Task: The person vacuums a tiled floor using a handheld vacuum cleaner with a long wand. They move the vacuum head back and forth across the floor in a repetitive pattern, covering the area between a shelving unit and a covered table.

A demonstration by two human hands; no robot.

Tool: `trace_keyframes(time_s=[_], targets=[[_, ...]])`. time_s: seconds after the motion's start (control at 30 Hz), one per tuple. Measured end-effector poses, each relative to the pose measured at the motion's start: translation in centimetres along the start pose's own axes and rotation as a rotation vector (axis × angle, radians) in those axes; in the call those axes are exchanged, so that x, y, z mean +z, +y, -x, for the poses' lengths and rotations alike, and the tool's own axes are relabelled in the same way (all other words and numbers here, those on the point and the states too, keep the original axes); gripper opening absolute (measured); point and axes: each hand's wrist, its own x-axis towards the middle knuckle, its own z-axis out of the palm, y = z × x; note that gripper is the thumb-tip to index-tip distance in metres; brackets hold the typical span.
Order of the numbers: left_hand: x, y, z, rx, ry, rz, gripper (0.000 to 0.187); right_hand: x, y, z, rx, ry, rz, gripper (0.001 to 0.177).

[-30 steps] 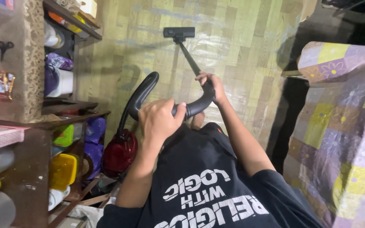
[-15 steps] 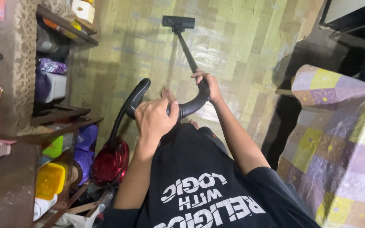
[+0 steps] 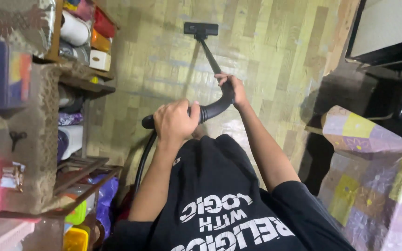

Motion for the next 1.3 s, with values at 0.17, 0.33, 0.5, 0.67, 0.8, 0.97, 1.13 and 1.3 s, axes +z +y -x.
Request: trace_keyframes(time_s=[0.17,0.33,0.5,0.67,0.8,0.97,1.13,1.3], targets=[[2.3,-1.6,-6.9,0.024,0.063,-0.033,0.041,-1.0,1.1,-7.4,-0.267,0.044,0.031,0.028],[5.3,-1.3,-12.8,0.013,0.066,-0.032,0.039,-3.9,3.4,-14.2,-0.309,0.058,0.086,0.023],[7.5,-0.4,-18.4,-0.056,-0.084,-0.046,0.044,-6.0,1.0,-19.9,-0.251,0.021,0.235,0.012],[11.0,0.0,-23.8,-0.079,-0.121,-0.023,0.044,-9.1,-0.3,-25.8,-0.061,-0.003,0.16,0.035],[13.0,0.5,-27.8,-0.092,-0.121,-0.014,0.044,-10.8,-1.1,-30.1,0.115,0.009,0.097,0.053],[13.6,1.1,-30.2,-0.135,-0.189,-0.041,0.044,-11.9,-3.3,-32.4,0.048,-0.045,0.262,0.044],[14.0,0.9,-32.2,-0.153,-0.2,-0.046,0.046,-12.0,-5.7,-33.7,0.111,-0.028,0.237,0.044],[12.0,0.7,-32.8,-0.207,-0.263,-0.005,0.047,-10.3,-6.6,-33.5,0.293,0.05,0.0,0.048]])
